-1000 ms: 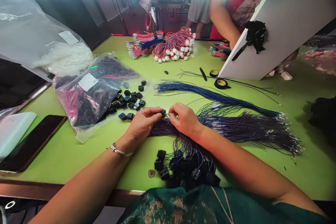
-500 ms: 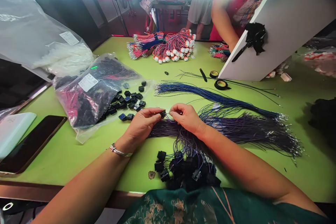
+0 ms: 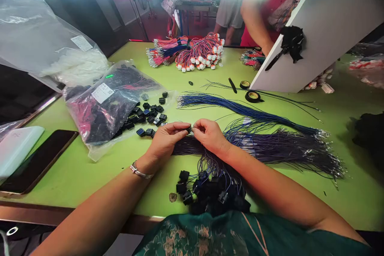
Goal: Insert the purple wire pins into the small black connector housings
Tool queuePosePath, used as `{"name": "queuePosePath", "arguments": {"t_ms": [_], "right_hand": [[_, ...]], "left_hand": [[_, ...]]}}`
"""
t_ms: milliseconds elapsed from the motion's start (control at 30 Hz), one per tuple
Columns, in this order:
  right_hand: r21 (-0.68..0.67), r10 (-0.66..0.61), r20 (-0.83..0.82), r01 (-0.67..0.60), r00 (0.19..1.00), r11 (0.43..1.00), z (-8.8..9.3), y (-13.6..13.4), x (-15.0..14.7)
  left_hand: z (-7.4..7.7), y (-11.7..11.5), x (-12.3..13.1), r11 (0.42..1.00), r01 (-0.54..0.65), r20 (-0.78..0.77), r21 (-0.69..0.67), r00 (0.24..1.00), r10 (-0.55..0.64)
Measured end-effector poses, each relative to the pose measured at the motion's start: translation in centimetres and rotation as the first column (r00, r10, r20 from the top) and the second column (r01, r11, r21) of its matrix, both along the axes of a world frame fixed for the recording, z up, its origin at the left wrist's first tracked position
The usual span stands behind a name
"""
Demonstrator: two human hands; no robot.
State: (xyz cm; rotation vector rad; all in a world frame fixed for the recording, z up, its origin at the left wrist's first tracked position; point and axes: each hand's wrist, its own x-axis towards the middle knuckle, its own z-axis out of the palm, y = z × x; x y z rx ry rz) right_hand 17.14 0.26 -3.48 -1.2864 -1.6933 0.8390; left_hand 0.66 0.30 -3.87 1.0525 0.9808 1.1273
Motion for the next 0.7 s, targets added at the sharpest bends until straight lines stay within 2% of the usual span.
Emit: {"name": "queuePosePath", "arguments": {"t_ms": [367, 533, 700], "right_hand": [[0.011, -0.005, 0.067, 0.004, 0.998, 1.000, -0.01, 0.22, 0.01], [0.012, -0.008, 0.065, 0.008, 0.998, 1.000, -0.28, 0.38, -0.22], [0.015, -0.028, 0.080, 0.027, 0.996, 1.000, -0.47, 0.40, -0.30]], "left_hand": [[0.55, 0.00, -0.09, 0.992, 0.025, 0.099, -0.121, 0.995, -0.013], [0.17, 0.08, 0.12, 0.998, -0.031, 0.076, -0.057, 0.996, 0.036], [-0.09, 0.21, 0.26, 0.999, -0.037, 0.029, -0.022, 0.999, 0.038]]}}
